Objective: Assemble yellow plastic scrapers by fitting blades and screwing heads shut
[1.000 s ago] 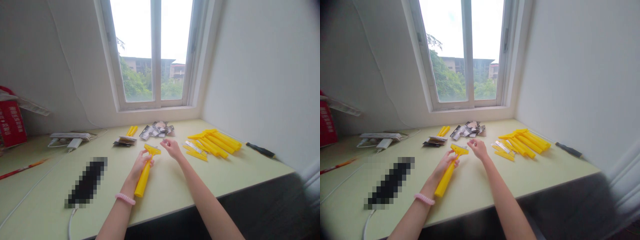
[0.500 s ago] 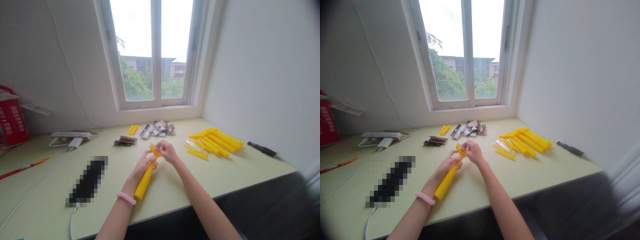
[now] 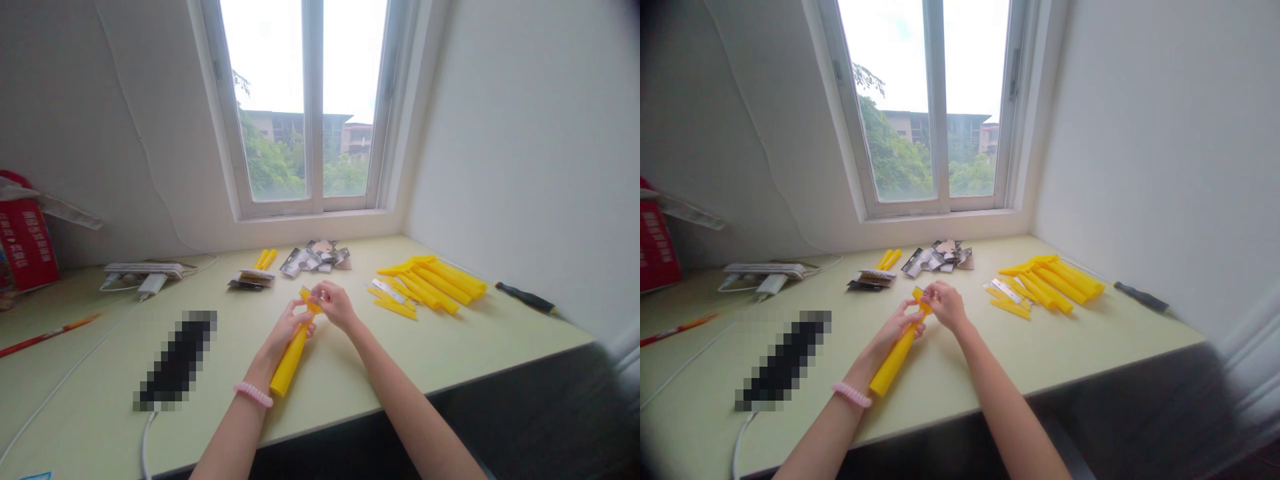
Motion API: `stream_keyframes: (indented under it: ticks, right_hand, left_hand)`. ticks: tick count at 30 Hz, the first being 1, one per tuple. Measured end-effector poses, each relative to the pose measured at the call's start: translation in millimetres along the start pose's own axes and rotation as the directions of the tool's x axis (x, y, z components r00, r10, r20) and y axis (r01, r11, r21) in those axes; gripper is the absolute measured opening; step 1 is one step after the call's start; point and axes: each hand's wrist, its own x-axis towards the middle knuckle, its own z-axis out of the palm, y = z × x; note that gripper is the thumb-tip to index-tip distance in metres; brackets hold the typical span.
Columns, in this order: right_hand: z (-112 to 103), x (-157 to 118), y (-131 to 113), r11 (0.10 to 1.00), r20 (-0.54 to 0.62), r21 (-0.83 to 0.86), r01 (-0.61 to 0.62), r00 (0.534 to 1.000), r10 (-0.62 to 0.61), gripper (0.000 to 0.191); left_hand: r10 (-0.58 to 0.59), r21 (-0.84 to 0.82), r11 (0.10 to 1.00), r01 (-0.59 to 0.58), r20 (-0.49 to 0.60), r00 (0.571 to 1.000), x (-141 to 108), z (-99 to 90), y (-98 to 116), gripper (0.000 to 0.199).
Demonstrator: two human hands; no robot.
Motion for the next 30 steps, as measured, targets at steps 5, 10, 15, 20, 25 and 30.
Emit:
stream_keyframes:
  ticks: [5,10,15,20,25,30]
  right_hand:
    - [-6,1,-4,0.998,-0.1,0.023,0.051,0.994,-0.049,0.023]
    - [-21,-1,-9,0.989,-0.39,0.041,0.145,0.913,-0.118,0.029]
    - [-31,-4,-8,0.979,-0.507,0.187,0.081,0.862,0.026,0.027]
    - [-23,-5,-6,0.911,-0.414,0.406,0.075,0.904,0.11,0.016]
    - [-16,-7,-10,0.925,-0.405,0.363,0.108,0.913,0.053,0.012]
    - [-18,-10,-13,0.945,-0.411,0.306,0.117,0.911,0.02,0.012]
  left_hand:
    - [0.023,-0.043,0.999,-0.026,-0.071,0.997,4,-4.5,-1,0.048]
    - [0.034,-0.072,0.997,-0.041,-0.102,0.994,3,-6.8,1,0.046]
    - [0.033,-0.089,0.995,-0.043,-0.114,0.993,3,-7.8,1,0.044]
    - [0.016,-0.086,0.996,-0.027,-0.121,0.993,4,-9.4,0,0.044]
    - [0.012,-0.085,0.996,-0.024,-0.138,0.99,3,-10.1,0,0.045]
    - [-0.003,-0.079,0.997,-0.009,-0.153,0.988,4,-9.6,1,0.044]
